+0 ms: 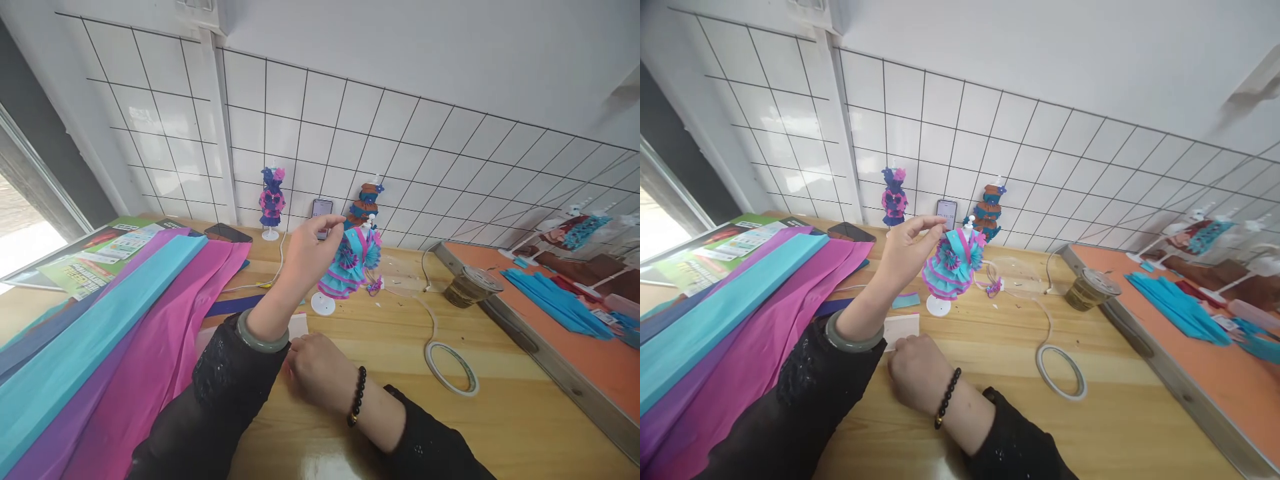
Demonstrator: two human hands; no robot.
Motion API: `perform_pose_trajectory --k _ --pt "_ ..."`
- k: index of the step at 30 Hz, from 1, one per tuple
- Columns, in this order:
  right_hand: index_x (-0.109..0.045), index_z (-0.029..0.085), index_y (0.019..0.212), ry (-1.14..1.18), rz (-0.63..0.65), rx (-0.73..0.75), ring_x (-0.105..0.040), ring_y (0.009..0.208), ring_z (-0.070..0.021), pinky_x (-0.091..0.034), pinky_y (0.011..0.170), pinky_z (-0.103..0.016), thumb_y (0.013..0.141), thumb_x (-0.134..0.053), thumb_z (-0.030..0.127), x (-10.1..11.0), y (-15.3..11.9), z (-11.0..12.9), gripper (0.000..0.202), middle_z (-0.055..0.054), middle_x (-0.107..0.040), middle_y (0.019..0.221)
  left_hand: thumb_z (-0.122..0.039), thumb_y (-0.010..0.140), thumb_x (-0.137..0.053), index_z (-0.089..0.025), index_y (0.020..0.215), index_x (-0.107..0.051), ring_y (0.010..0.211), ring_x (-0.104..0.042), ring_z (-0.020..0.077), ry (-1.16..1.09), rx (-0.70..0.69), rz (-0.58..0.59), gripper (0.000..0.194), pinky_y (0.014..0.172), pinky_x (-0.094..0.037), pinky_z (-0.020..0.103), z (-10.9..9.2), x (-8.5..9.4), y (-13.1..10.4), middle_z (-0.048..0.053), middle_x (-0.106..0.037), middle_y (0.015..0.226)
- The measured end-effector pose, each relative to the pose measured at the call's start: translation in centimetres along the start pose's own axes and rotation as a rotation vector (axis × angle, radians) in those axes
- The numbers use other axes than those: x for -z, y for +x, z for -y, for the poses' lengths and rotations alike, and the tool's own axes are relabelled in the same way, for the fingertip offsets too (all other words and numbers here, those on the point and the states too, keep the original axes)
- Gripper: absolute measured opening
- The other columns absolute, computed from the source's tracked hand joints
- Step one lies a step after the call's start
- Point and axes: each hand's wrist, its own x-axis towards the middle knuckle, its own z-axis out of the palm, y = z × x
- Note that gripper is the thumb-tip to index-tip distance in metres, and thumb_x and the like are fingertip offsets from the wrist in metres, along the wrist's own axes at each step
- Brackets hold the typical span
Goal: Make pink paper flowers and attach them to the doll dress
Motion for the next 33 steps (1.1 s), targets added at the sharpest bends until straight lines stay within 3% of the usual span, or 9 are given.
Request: perform_pose_trajectory --k 6,16,22,24,28,33 --pt "-0.066 0.013 0.076 0.188 0.053 0.016 -0.058 0.07 -0.0148 -0.039 0.063 -0.024 0.079 -0.044 0.014 2.0 -0.7 -1.1 0.022 -0.008 -0.065 0.077 -0.026 0.082 -0.049 -0.02 0.096 -0.065 0.088 -0.061 0.0161 -0.011 0.019 0.003 0.022 0.08 -0.047 0.029 -0.3 0.0 -0.2 0.004 -0.068 0.097" --pt "-0.065 0.015 0.078 0.546 -0.01 -0.071 -0.05 0.061 -0.0096 -0.037 0.058 -0.02 0.074 -0.049 0.011 4.2 -1.6 -3.7 0.017 -0.001 -0.062 0.071 -0.025 0.082 -0.05 -0.02 0.097 -0.063 0.086 -0.062 0.0151 -0.008 0.004 -0.004 0.021 0.078 -0.047 0.027 -0.4 0.1 -0.2 0.002 -0.067 0.095" --pt "-0.061 0.014 0.081 1.04 -0.07 -0.11 -0.045 0.057 -0.007 -0.038 0.055 -0.02 0.081 -0.054 0.025 7.5 -3.6 -5.4 0.014 0.002 -0.054 0.065 -0.026 0.082 -0.052 -0.019 0.102 -0.061 0.091 -0.061 0.0163 -0.039 -0.007 -0.104 0.023 0.082 -0.048 0.028 -0.6 0.2 0.1 0.005 -0.065 0.099" --pt "-0.061 0.014 0.08 1.222 -0.167 -0.145 -0.044 0.053 -0.0063 -0.037 0.052 -0.02 0.08 -0.056 0.03 8.3 -4.3 -5.8 0.017 0.003 -0.051 0.061 -0.025 0.082 -0.052 -0.018 0.103 -0.06 0.095 -0.06 0.0163 -0.06 -0.027 -0.162 0.024 0.085 -0.046 0.028 -1.1 0.3 0.0 0.005 -0.065 0.098" --pt "-0.061 0.015 0.079 1.486 -0.482 -0.15 -0.041 0.05 -0.0053 -0.033 0.05 -0.021 0.078 -0.062 0.028 9.3 -5.5 -6.6 0.012 0.004 -0.049 0.059 -0.029 0.083 -0.05 -0.018 0.109 -0.057 0.094 -0.059 0.0154 -0.092 -0.076 -0.218 0.028 0.085 -0.046 0.028 -2.6 0.6 -0.6 0.006 -0.064 0.099" --pt "-0.06 0.016 0.078 1.666 -0.759 -0.176 -0.033 0.046 -0.0046 -0.024 0.047 -0.021 0.079 -0.061 0.024 10.1 -6.3 -7.1 0.009 0.006 -0.042 0.052 -0.018 0.083 -0.048 -0.019 0.109 -0.055 0.089 -0.059 0.0145 -0.136 -0.213 -0.157 0.027 0.084 -0.047 0.03 -3.5 0.4 -1.7 0.004 -0.062 0.092"
